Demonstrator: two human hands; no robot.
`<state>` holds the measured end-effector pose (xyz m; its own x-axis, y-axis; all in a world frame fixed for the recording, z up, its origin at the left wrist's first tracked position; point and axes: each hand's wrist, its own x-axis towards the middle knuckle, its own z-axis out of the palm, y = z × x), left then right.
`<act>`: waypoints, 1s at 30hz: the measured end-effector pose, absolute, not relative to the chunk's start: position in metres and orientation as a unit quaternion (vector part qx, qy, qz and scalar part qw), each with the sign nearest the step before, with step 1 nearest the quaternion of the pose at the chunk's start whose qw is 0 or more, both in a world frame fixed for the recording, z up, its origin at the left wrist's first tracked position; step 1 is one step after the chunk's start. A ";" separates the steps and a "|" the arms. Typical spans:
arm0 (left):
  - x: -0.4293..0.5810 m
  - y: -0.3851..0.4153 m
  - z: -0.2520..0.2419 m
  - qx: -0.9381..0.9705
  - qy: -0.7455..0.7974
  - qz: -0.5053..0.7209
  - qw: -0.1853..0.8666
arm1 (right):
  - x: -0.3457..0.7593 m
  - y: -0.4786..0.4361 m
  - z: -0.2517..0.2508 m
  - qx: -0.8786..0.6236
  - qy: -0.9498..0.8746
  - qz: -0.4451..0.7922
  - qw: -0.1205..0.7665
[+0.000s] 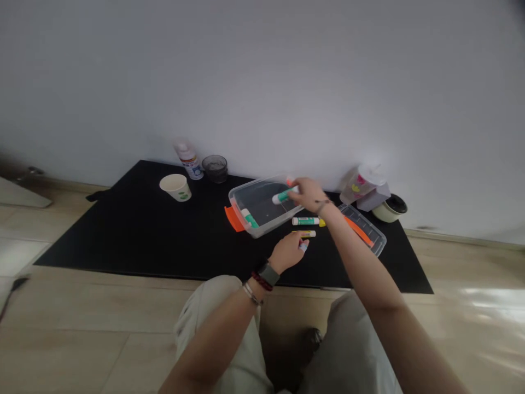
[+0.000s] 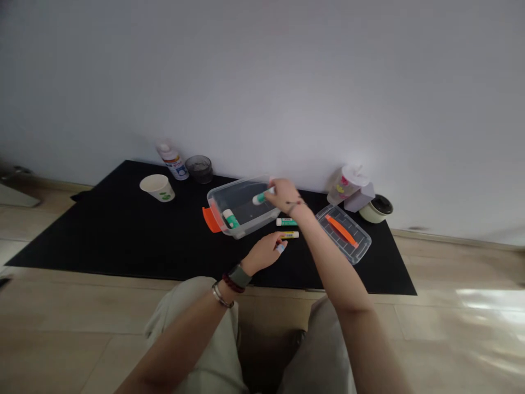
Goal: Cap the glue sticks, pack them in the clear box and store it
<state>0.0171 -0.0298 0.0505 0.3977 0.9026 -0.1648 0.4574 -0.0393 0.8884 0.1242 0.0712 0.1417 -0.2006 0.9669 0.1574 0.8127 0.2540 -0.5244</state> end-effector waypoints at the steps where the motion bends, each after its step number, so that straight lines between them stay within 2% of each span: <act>1: 0.018 -0.029 0.052 0.636 0.482 0.264 0.542 | 0.143 0.064 0.147 -0.588 -0.744 0.189 0.253; 3: 0.020 -0.026 0.055 0.516 0.444 0.341 0.648 | 0.179 0.043 0.149 -0.572 -0.650 0.331 0.376; 5: 0.022 -0.024 0.058 0.442 0.416 0.418 0.676 | 0.207 0.019 0.140 -0.553 -0.565 0.429 0.437; 7: 0.021 -0.024 0.058 0.471 0.404 0.448 0.643 | 0.224 -0.001 0.123 -0.549 -0.531 0.484 0.427; 9: 0.019 -0.025 0.056 0.565 0.407 0.410 0.589 | 0.231 -0.015 0.104 -0.558 -0.551 0.501 0.366; 11: 0.018 -0.027 0.052 0.661 0.412 0.350 0.521 | 0.232 -0.025 0.090 -0.562 -0.634 0.464 0.258; 15: 0.018 -0.031 0.040 0.783 0.386 0.223 0.434 | 0.219 -0.040 0.074 -0.567 -0.775 0.275 -0.050; 17: 0.018 -0.032 0.035 0.818 0.379 0.130 0.413 | 0.208 -0.048 0.069 -0.567 -0.786 0.208 -0.132; 20: 0.019 -0.037 0.033 0.844 0.411 0.029 0.343 | 0.196 -0.055 0.062 -0.561 -0.802 0.140 -0.150; 24: 0.023 -0.044 0.040 0.855 0.416 0.005 0.308 | 0.199 -0.056 0.059 -0.538 -0.826 0.066 -0.157; 30: 0.034 -0.049 0.055 0.853 0.399 -0.019 0.335 | 0.235 -0.056 0.054 -0.456 -0.884 -0.084 -0.055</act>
